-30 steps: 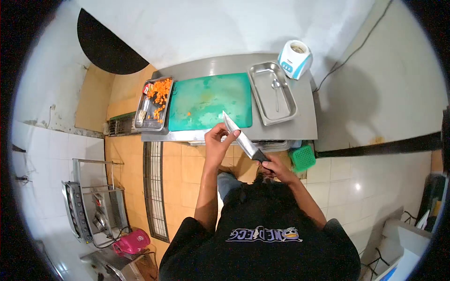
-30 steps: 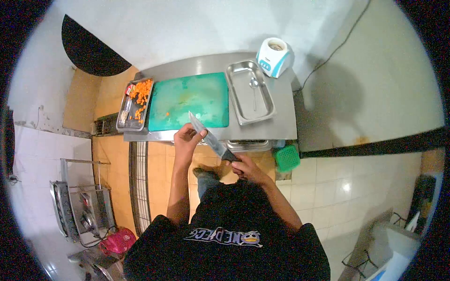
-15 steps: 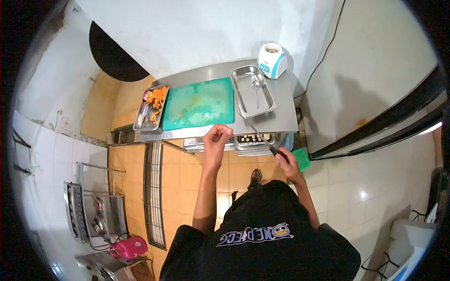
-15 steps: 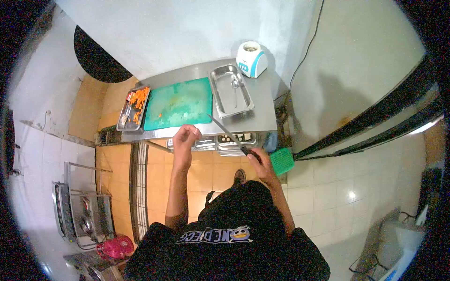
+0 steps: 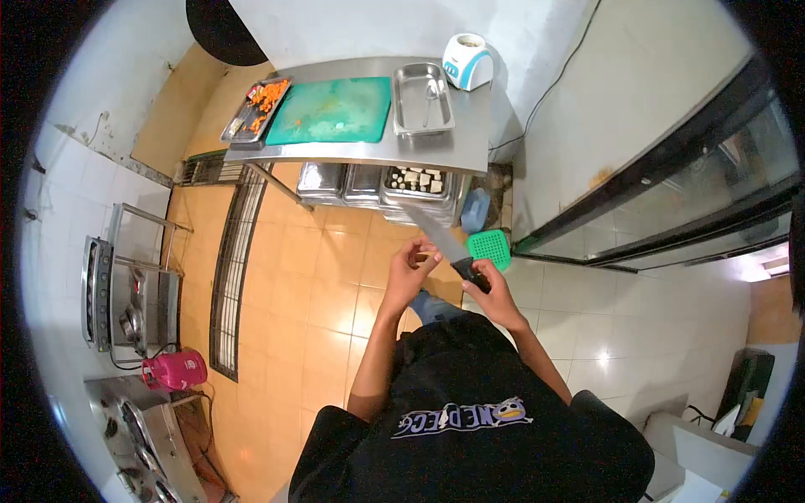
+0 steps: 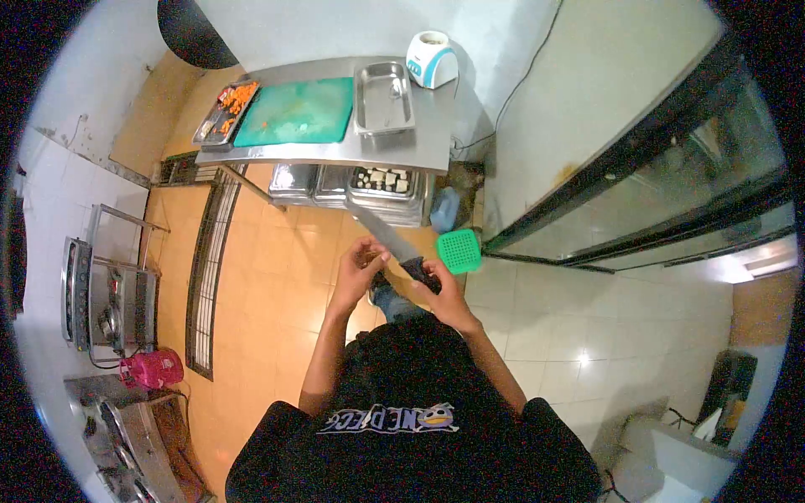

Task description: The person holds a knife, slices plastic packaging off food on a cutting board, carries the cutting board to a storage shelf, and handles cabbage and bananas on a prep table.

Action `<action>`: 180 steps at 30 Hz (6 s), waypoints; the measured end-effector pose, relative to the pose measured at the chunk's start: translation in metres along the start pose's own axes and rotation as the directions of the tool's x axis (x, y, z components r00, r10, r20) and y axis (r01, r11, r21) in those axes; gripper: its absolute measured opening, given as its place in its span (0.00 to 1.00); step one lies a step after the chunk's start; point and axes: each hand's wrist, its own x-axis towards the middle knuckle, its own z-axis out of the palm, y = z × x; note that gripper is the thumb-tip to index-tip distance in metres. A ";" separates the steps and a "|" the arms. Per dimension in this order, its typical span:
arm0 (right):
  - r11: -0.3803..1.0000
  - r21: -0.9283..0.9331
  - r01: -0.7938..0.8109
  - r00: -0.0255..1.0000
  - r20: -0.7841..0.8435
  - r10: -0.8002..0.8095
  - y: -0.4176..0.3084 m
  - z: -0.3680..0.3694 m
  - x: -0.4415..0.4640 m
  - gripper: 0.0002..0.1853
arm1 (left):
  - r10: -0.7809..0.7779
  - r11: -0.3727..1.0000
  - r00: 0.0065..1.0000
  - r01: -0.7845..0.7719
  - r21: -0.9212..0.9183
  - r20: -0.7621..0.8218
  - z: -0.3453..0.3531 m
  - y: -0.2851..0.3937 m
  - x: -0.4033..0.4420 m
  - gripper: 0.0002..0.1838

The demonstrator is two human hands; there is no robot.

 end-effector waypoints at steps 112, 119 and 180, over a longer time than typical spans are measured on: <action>0.892 -0.180 -0.415 0.572 -0.814 0.101 0.070 -0.558 -1.186 0.23 | -0.132 0.956 0.447 -0.180 0.233 0.885 0.928 -0.219 -0.862 0.20; 0.871 0.034 -0.491 0.363 -0.900 0.239 0.069 -0.579 -1.291 0.23 | -0.116 0.961 0.148 -0.234 0.149 0.982 1.022 -0.247 -0.945 0.16; 0.813 0.471 0.343 0.047 -0.872 0.486 0.086 -0.514 -1.946 0.11 | -0.141 0.977 -0.184 -0.187 0.106 0.973 1.179 -0.331 -1.672 0.11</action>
